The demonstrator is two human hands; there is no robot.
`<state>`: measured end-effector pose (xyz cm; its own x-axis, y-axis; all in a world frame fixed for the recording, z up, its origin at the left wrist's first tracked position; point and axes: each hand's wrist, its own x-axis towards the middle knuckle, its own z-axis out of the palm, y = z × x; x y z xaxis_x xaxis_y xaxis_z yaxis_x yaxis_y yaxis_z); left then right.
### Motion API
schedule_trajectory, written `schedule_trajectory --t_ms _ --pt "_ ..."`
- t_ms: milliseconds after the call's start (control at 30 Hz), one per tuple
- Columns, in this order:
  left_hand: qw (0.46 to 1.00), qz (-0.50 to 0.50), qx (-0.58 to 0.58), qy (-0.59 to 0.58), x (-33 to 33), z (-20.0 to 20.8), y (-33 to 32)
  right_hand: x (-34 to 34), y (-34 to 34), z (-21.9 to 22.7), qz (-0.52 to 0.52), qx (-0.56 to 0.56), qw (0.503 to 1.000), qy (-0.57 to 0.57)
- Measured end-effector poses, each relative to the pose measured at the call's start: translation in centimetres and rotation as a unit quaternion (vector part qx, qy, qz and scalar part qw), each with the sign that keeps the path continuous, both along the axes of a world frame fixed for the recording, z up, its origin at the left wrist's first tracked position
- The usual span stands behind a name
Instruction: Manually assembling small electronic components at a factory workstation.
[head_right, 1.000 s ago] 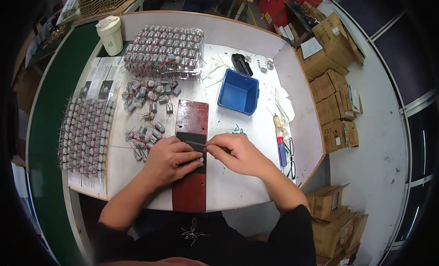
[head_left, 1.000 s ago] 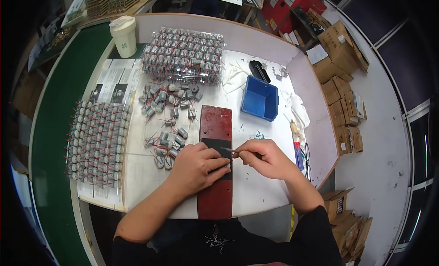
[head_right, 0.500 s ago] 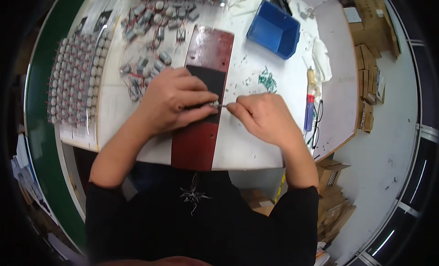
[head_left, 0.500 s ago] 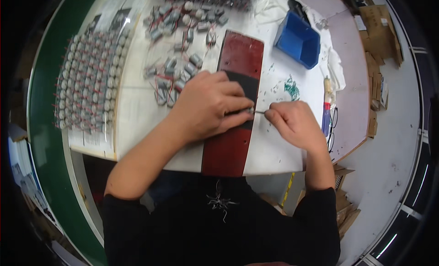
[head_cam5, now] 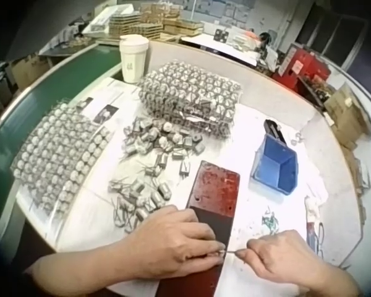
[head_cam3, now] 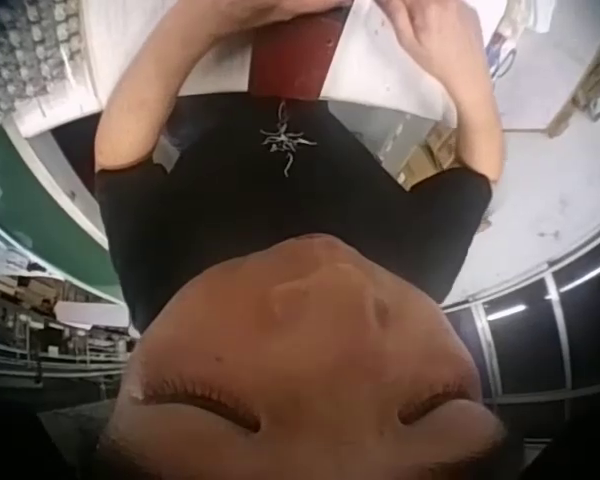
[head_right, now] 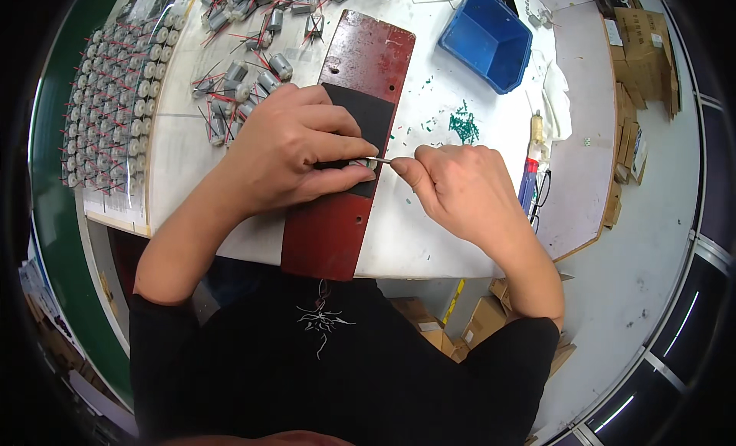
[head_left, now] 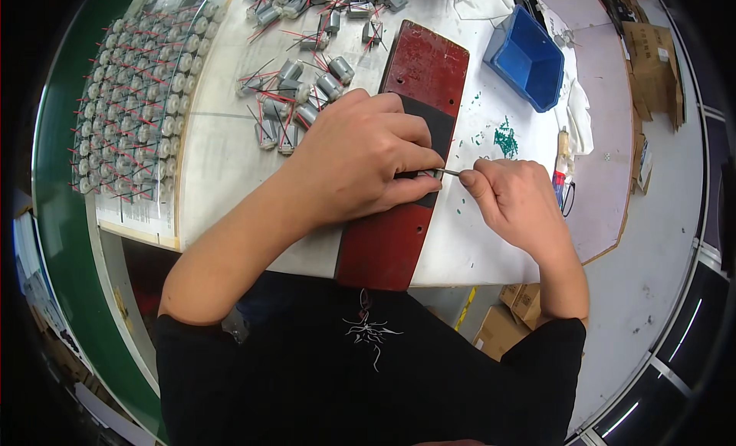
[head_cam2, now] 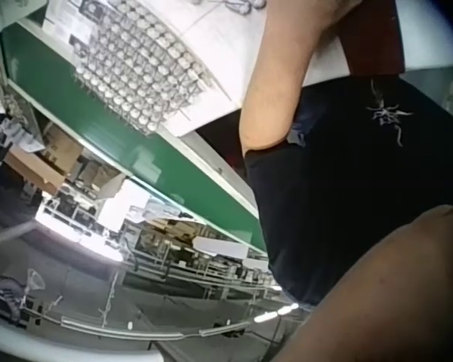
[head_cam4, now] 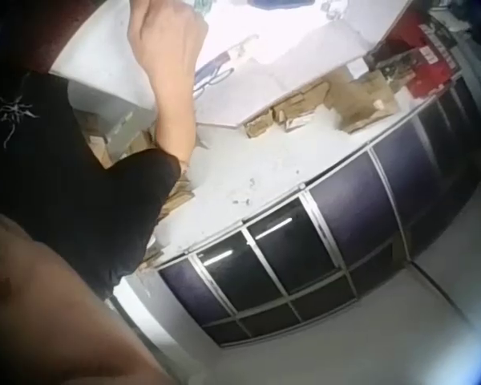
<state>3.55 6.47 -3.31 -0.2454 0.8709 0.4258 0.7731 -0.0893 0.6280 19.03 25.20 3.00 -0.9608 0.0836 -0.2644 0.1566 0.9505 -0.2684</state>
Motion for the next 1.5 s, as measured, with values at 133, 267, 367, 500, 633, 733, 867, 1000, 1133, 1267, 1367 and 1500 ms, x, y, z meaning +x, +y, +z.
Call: schedule_trajectory --t_ms 133,267,367,500,633,733,867,1000,1133,1267,1367,1500 --pt "1.0 0.0 0.001 -0.008 0.0 0.0 0.0 0.0 -0.1 0.0 0.015 0.044 0.999 -0.015" --pt "1.0 -0.004 0.006 0.0 -0.1 -0.1 0.0 -0.2 -0.3 -0.2 0.033 0.091 0.995 -0.018" --pt "1.0 -0.003 0.004 0.003 -0.2 -0.2 0.0 -0.2 -0.4 -0.4 0.031 0.098 0.994 -0.026" --pt "1.0 -0.003 0.004 0.003 -0.1 -0.3 0.1 -0.1 -0.1 -1.0 0.034 0.078 0.996 -0.025" --pt "1.0 -0.005 0.008 0.007 0.0 -0.2 0.1 -0.1 -0.1 -1.2 0.02 0.038 0.998 -0.049" --pt "1.0 -0.004 0.013 0.019 0.0 -0.1 0.1 -0.6 0.0 -0.7 0.016 0.032 0.997 -0.07" --pt "0.999 -0.005 0.02 0.038 0.2 -0.1 0.1 -0.7 0.2 0.4 0.027 0.016 0.995 -0.09" --pt "0.999 -0.01 0.022 0.047 0.2 -0.1 0.0 -0.3 -0.1 0.0 0.035 0.02 0.996 -0.083" --pt "0.998 -0.014 0.023 0.058 0.4 -0.1 0.0 0.4 -0.6 -0.7 0.032 0.054 0.996 -0.065" --pt "0.997 -0.015 0.032 0.063 0.3 -0.2 0.0 0.0 0.1 -0.6 0.031 0.061 0.997 -0.046" --pt "0.998 -0.014 0.038 0.044 0.3 -0.4 0.0 -0.3 0.0 -0.3 0.03 0.057 0.997 -0.042" --pt "0.999 -0.018 0.04 0.018 0.2 -0.3 0.1 -0.6 -0.3 -0.4 0.028 0.059 0.996 -0.055"
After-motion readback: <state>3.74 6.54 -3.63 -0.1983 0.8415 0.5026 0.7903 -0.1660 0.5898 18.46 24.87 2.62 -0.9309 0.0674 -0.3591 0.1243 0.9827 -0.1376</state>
